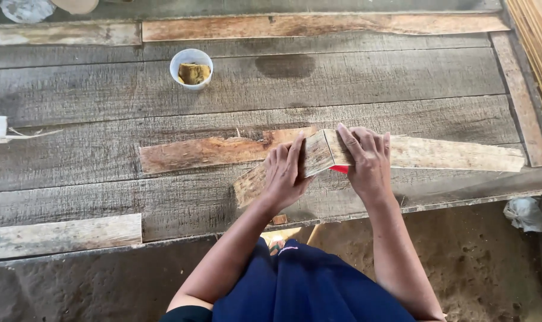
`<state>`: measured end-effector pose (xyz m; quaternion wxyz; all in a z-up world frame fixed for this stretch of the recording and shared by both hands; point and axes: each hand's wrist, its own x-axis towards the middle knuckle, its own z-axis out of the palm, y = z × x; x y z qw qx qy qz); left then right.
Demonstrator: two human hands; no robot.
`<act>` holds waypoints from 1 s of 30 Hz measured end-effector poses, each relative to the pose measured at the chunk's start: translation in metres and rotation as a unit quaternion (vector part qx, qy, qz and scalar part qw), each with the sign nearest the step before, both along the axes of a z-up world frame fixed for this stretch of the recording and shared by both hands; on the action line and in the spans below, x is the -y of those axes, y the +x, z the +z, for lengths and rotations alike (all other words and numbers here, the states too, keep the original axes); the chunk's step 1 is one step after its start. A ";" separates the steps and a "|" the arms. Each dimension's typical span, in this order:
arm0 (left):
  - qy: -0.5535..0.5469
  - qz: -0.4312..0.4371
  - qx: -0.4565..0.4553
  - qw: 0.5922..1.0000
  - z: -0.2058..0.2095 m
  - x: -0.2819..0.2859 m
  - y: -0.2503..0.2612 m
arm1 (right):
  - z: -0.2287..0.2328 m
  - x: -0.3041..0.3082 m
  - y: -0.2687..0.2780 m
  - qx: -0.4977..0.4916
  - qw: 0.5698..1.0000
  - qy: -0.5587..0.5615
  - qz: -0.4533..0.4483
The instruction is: Cutting and fitting thin wood veneer strips onto a wooden plank surface using a utility knife
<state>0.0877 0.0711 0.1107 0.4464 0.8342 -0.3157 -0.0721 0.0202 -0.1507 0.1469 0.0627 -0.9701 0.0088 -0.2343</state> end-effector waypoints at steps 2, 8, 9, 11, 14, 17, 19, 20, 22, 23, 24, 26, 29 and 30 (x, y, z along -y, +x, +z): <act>0.016 -0.028 -0.015 0.999 0.028 -0.011 0.000 | 0.009 0.001 -0.007 -0.019 1.000 0.004 0.006; 0.102 -0.064 -0.028 0.992 0.116 -0.033 0.015 | 0.074 -0.027 -0.025 -0.072 0.997 0.004 0.028; 0.145 -0.051 -0.012 0.988 0.128 -0.033 0.018 | 0.084 -0.031 -0.026 -0.096 0.995 0.004 0.030; 0.164 -0.046 -0.002 0.985 0.104 -0.025 0.019 | 0.092 -0.031 -0.023 -0.142 0.989 0.038 0.035; 0.203 -0.022 0.023 0.979 0.069 -0.018 0.017 | 0.055 -0.015 -0.012 -0.213 0.973 0.072 0.044; 0.225 0.011 0.066 0.972 -0.002 -0.010 0.009 | -0.002 0.000 -0.003 -0.244 0.967 0.070 0.024; 0.228 0.032 0.098 0.968 -0.040 -0.005 0.001 | -0.031 0.003 0.001 -0.244 0.967 0.068 0.007; 0.208 0.061 0.158 0.963 -0.048 -0.003 -0.004 | -0.043 0.004 0.001 -0.229 0.971 0.064 0.008; 0.187 0.092 0.218 0.953 -0.055 -0.001 -0.005 | -0.054 0.000 0.001 -0.213 0.975 0.058 0.013; 0.175 0.096 0.240 0.950 -0.053 -0.001 -0.005 | -0.055 -0.004 -0.001 -0.185 0.980 0.072 0.022; 0.163 0.099 0.262 0.946 -0.052 -0.001 -0.005 | -0.056 -0.008 -0.004 -0.156 0.984 0.085 0.031; 0.167 0.099 0.246 0.950 -0.053 0.002 -0.001 | -0.074 -0.004 -0.002 -0.137 0.988 0.068 0.022; 0.177 0.108 0.207 0.956 -0.064 0.008 0.007 | -0.082 -0.011 0.004 -0.107 0.993 0.050 -0.006; 0.184 0.115 0.180 0.959 -0.069 0.011 0.008 | -0.082 -0.015 0.005 -0.100 0.993 0.049 -0.027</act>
